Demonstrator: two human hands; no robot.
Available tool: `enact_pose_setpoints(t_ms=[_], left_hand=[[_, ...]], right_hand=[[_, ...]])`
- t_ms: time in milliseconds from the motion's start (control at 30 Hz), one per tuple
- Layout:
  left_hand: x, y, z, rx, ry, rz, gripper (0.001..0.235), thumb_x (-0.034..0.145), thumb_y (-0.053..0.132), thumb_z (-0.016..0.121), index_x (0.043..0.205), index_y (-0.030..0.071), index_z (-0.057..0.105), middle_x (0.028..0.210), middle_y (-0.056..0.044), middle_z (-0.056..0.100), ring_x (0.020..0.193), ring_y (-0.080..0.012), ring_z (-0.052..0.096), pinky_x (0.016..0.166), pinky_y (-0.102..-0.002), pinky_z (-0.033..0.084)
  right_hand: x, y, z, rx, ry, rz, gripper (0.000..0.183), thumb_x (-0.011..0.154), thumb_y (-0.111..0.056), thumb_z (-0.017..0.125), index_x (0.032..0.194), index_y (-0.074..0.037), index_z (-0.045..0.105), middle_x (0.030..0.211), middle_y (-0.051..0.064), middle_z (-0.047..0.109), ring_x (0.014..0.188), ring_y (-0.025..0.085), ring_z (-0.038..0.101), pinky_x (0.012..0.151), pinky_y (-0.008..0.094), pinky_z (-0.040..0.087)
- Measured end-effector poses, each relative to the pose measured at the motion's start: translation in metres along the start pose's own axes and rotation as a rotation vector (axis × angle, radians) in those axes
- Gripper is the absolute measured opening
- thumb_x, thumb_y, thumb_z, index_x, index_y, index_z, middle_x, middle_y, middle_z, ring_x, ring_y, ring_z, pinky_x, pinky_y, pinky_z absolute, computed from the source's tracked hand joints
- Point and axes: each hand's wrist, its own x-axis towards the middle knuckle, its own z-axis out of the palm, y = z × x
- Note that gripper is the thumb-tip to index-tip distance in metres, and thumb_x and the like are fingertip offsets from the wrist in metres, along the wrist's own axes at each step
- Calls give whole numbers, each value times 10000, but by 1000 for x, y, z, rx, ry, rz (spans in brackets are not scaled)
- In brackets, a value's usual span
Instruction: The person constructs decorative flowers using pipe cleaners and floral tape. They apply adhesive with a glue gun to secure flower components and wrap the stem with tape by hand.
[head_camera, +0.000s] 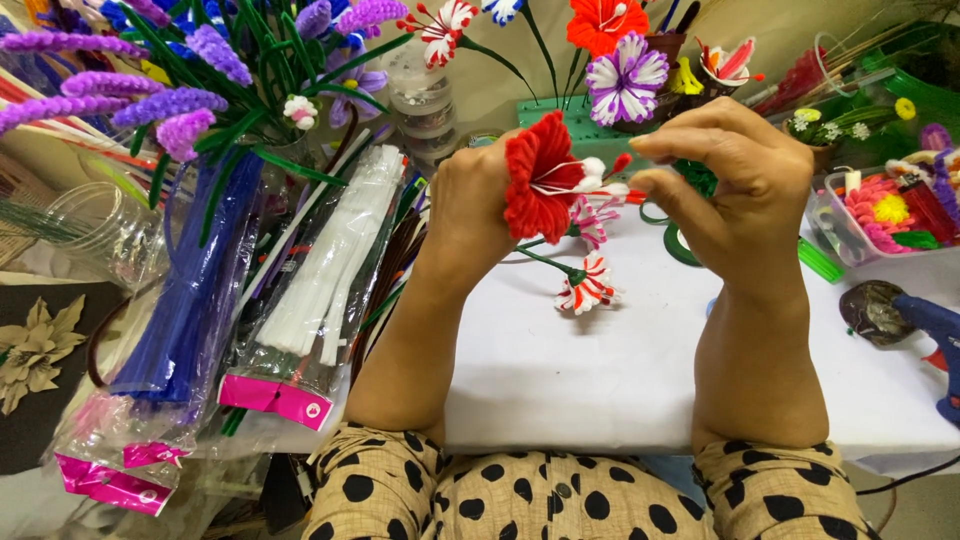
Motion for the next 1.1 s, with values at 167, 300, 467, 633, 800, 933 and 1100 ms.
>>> enact_pose_setpoints(t_ms=[167,300,467,633,800,933,1100], left_hand=[[-3,5,2,90,82,44,225,777,71,720,872,102,518,614,-79,619,497,-405,569,418,-500,400],[-2,5,10,201,225,90,206,841,136,684,842,120,479,574,-59,555,442,-375,523,393,-468,348],[0,8,11,303,384,150,253,919,91,658,806,126,435,560,-28,476,416,-240,429,367,-406,297],[0,20,-1,248,450,194,219,995,158,632,831,134,489,588,-15,492,470,-234,475,422,-396,289],[3,14,-2,333,503,174,249,973,128,629,808,131,443,594,-18,483,483,-233,465,429,-392,286],[3,15,-4,381,555,150,237,895,26,603,782,139,428,600,-7,471,501,-217,467,435,-379,284],[3,18,-3,363,552,161,271,999,183,598,793,128,433,604,-17,468,496,-221,456,440,-380,285]], right_hand=[[3,-7,1,45,-17,46,139,1062,-12,700,1056,125,724,975,248,685,884,318,663,778,389,528],[3,-9,4,114,-24,89,79,1024,57,723,971,100,683,928,211,682,869,296,634,798,376,506],[1,-7,9,225,-29,137,111,1009,34,681,918,72,630,886,164,647,844,265,578,795,357,473],[0,0,20,212,49,82,118,932,108,599,849,39,552,815,141,545,758,245,500,710,358,409],[3,0,9,87,29,33,88,1001,44,726,982,81,648,934,198,642,874,293,605,797,397,522],[-4,-3,1,-7,63,-9,121,1021,9,790,1020,71,686,989,221,675,899,298,637,806,397,550],[4,-30,12,-17,-13,82,105,987,55,807,1067,93,750,975,222,683,834,252,662,753,312,570]])
